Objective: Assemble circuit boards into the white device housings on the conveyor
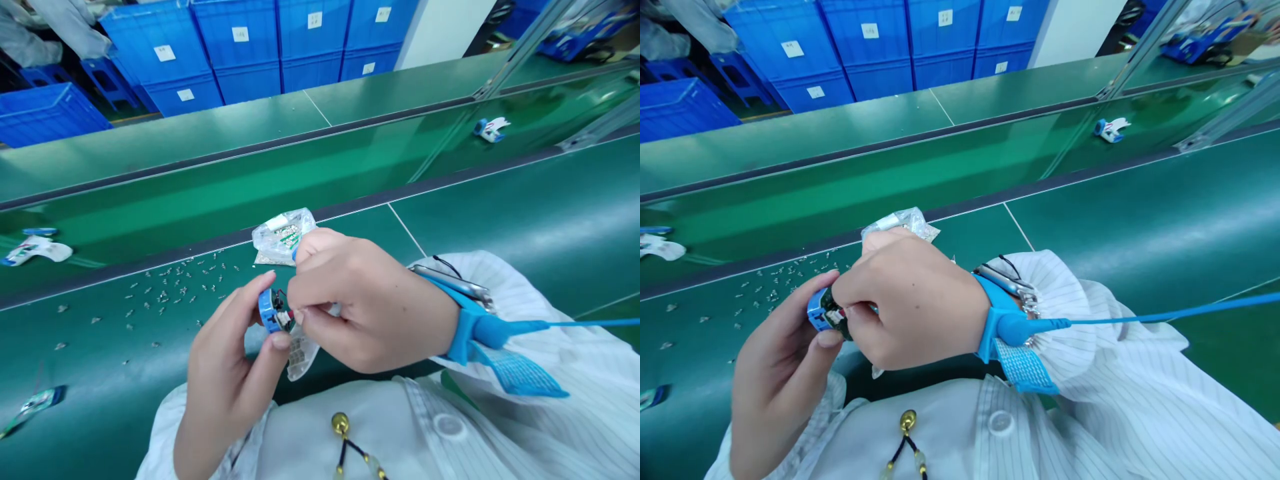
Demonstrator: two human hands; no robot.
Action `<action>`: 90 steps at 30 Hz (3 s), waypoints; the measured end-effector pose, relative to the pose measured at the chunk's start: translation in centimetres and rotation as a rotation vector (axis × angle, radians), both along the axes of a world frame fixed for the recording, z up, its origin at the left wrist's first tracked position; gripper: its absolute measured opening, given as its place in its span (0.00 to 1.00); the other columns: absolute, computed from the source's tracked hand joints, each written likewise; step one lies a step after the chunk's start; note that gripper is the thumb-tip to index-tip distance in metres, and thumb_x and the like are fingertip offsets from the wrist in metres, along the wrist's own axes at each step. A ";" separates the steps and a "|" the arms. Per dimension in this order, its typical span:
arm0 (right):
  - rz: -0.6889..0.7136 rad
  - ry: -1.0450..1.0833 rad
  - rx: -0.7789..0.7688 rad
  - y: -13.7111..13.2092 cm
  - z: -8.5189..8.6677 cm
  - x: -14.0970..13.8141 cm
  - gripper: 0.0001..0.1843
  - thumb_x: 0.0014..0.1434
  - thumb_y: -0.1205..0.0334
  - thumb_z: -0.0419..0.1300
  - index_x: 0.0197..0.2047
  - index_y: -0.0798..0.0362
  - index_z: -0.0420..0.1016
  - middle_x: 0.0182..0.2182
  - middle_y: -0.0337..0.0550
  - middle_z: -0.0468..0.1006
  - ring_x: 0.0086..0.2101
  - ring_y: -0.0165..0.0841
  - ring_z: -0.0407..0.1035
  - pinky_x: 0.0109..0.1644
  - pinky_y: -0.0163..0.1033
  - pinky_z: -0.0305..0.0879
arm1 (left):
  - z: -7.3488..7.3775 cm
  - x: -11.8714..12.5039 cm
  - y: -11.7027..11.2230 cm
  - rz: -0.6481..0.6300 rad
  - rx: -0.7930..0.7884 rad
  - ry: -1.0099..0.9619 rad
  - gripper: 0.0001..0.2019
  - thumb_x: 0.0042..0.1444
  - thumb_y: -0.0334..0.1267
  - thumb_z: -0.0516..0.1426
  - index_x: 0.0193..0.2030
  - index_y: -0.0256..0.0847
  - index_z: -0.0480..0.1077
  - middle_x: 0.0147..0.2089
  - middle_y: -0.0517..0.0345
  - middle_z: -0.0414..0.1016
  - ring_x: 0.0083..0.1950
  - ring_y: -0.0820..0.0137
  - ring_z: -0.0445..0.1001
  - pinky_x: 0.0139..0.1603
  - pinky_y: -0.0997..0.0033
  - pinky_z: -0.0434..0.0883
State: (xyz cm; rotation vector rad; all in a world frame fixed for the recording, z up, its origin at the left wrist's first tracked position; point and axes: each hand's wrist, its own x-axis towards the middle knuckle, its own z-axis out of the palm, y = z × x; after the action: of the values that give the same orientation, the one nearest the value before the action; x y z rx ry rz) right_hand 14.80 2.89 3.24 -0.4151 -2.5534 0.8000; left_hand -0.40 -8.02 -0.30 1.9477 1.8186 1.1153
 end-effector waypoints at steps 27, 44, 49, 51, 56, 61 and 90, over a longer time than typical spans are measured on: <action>0.021 0.044 -0.298 -1.2 -2.9 0.6 0.13 0.48 0.74 0.47 0.17 0.54 0.49 0.14 0.33 0.54 0.22 0.25 0.49 0.36 0.36 0.53 | -1.2 2.5 0.0 -0.057 -0.125 0.352 0.21 0.56 0.32 0.48 0.57 0.38 0.47 0.35 0.49 0.73 0.23 0.64 0.75 0.16 0.72 0.66; -1.167 -0.050 0.006 17.4 -8.6 9.1 0.08 0.55 0.61 0.56 0.30 0.49 0.78 0.32 0.42 0.79 0.40 0.39 0.70 0.46 0.44 0.60 | -9.0 -3.8 0.5 0.189 -0.560 0.287 0.13 0.57 0.37 0.52 0.46 0.42 0.75 0.42 0.55 0.78 0.38 0.68 0.77 0.37 0.70 0.73; -0.987 -0.220 -0.162 13.1 -13.5 10.4 0.13 0.54 0.57 0.58 0.25 0.57 0.76 0.22 0.46 0.77 0.29 0.34 0.70 0.35 0.38 0.61 | -12.4 -3.1 1.1 0.166 -0.667 0.415 0.11 0.61 0.40 0.55 0.46 0.38 0.72 0.46 0.52 0.76 0.41 0.68 0.75 0.42 0.62 0.73; -0.962 -0.262 -0.227 11.7 -15.1 11.0 0.13 0.54 0.57 0.58 0.25 0.56 0.76 0.22 0.46 0.77 0.27 0.33 0.69 0.32 0.37 0.61 | -12.8 -3.0 1.5 0.159 -0.687 0.467 0.10 0.62 0.41 0.55 0.44 0.38 0.71 0.44 0.54 0.75 0.41 0.69 0.75 0.43 0.61 0.73; -0.995 -0.328 -0.327 9.2 -17.7 13.0 0.14 0.53 0.59 0.55 0.27 0.56 0.79 0.24 0.45 0.79 0.27 0.34 0.71 0.31 0.36 0.62 | -13.1 -3.3 2.0 0.092 -0.708 0.566 0.09 0.62 0.41 0.55 0.40 0.37 0.71 0.41 0.55 0.75 0.41 0.69 0.74 0.44 0.61 0.73; -1.047 -0.352 -0.327 7.4 -19.0 13.8 0.16 0.52 0.56 0.54 0.30 0.55 0.80 0.24 0.44 0.79 0.26 0.34 0.70 0.31 0.37 0.61 | -13.1 -3.7 2.0 0.042 -0.679 0.593 0.09 0.62 0.40 0.55 0.39 0.36 0.71 0.39 0.56 0.75 0.40 0.69 0.75 0.43 0.61 0.73; -1.083 -0.328 -0.185 6.2 -20.5 12.3 0.16 0.56 0.56 0.51 0.30 0.52 0.79 0.30 0.46 0.80 0.33 0.37 0.72 0.35 0.38 0.62 | -11.2 -7.9 9.4 0.199 -0.643 0.812 0.13 0.61 0.44 0.55 0.47 0.38 0.70 0.47 0.52 0.73 0.47 0.64 0.73 0.48 0.55 0.71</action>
State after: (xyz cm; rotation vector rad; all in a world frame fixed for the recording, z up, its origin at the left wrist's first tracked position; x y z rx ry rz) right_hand 27.13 9.06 -17.29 -1.8759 -2.0006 0.5374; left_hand -8.33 1.39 -11.48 1.9314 2.3636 -0.3312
